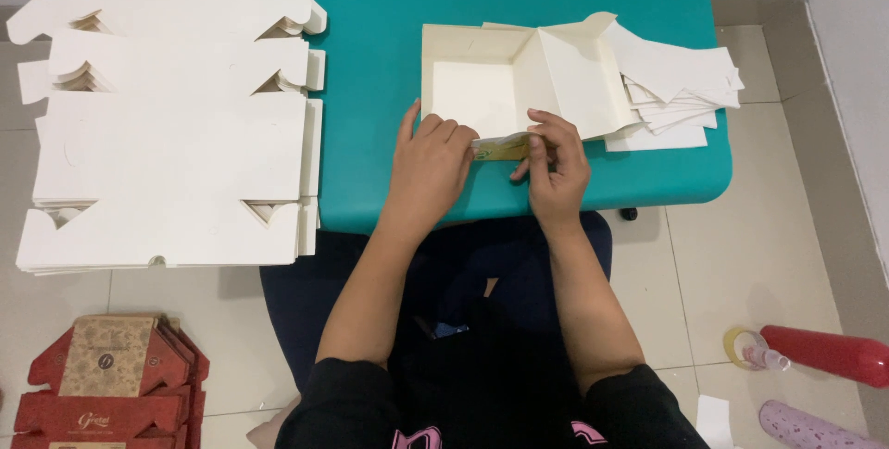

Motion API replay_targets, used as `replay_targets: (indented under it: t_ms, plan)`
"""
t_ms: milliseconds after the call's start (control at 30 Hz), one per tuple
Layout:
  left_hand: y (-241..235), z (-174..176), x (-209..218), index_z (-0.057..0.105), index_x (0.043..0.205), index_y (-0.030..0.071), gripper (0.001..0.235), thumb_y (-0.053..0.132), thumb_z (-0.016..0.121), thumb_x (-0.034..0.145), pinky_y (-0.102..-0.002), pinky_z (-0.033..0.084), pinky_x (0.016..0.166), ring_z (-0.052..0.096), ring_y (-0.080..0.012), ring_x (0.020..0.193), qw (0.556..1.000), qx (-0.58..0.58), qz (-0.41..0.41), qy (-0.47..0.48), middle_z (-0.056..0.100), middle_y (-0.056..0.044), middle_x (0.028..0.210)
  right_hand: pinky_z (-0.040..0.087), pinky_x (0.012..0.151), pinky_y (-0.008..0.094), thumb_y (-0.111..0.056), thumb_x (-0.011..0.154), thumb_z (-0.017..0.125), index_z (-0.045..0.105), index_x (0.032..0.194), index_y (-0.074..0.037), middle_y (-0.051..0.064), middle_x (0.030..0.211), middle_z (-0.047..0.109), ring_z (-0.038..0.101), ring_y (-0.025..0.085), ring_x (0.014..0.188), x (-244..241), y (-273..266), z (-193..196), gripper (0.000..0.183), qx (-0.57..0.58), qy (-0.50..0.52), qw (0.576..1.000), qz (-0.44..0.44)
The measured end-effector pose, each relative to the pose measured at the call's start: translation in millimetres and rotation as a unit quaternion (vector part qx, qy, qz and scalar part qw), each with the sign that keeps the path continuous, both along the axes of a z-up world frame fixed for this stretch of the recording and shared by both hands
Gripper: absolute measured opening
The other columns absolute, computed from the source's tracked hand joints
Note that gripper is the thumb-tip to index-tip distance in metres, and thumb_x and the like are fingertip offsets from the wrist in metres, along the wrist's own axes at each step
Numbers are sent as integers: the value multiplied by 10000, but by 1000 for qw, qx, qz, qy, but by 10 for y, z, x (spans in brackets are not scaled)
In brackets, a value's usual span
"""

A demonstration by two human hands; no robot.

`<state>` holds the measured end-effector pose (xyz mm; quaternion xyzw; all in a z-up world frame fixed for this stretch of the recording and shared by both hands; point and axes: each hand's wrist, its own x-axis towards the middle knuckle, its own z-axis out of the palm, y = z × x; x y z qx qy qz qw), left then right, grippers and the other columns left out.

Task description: The person assembles flat cardboard pieces into small rectangular boxes. They fold the pre-cut cardboard along the creases, tuck the flaps into place, and then place a printed lid on top to complete the box.

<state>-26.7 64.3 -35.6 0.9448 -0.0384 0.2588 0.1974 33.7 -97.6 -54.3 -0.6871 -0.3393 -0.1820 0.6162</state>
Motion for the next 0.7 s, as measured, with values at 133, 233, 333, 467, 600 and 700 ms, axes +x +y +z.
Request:
replay_targets:
  t_ms: [133, 233, 333, 467, 600, 700]
  plan:
    - [-2, 78, -45, 707, 880, 50, 92, 106, 710, 807, -608, 276, 1068, 625, -260, 845, 1000, -20, -19, 11, 645, -91, 725, 498, 390, 273, -32, 990, 478, 545, 1004, -9, 140, 1075, 601, 587, 168, 411, -12, 16, -49, 72, -30, -24, 999, -30]
    - [-1, 48, -40, 708, 883, 53, 95, 113, 705, 809, -610, 260, 1076, 623, -258, 861, 1000, -17, -22, 13, 645, -89, 730, 491, 371, 268, -23, 975, 502, 568, 988, -13, 123, 1025, 623, 578, 160, 401, -32, 37, -43, 67, -52, -39, 997, -45]
    - [-2, 14, -24, 700, 888, 64, 89, 125, 698, 824, -617, 271, 1074, 614, -246, 849, 1000, -6, -17, 8, 633, -70, 726, 492, 384, 269, -5, 955, 539, 593, 978, -31, 79, 947, 624, 587, 163, 426, -27, 43, -52, 65, -81, -64, 993, -59]
    - [-7, 12, -23, 691, 898, 61, 97, 113, 704, 817, -624, 294, 1057, 610, -245, 844, 1000, 7, -13, 0, 622, -72, 727, 507, 406, 269, -57, 935, 591, 655, 1007, -97, -1, 896, 612, 595, 150, 467, 1, 36, -102, 104, -149, -94, 981, -77]
    - [1, 12, -24, 689, 890, 57, 99, 119, 710, 815, -630, 289, 1055, 608, -247, 851, 1000, 8, -14, -3, 618, -75, 729, 518, 453, 298, -135, 961, 565, 673, 1106, -170, -30, 891, 586, 605, 177, 538, -13, 42, -64, 184, -197, -109, 971, -85]
    - [-1, -17, -8, 682, 915, 65, 118, 119, 712, 814, -627, 293, 1054, 604, -245, 862, 1000, 17, -15, -7, 611, -67, 737, 532, 486, 325, -118, 954, 554, 657, 1154, -187, -34, 909, 573, 620, 205, 593, -31, 49, -56, 236, -225, -120, 963, -87]
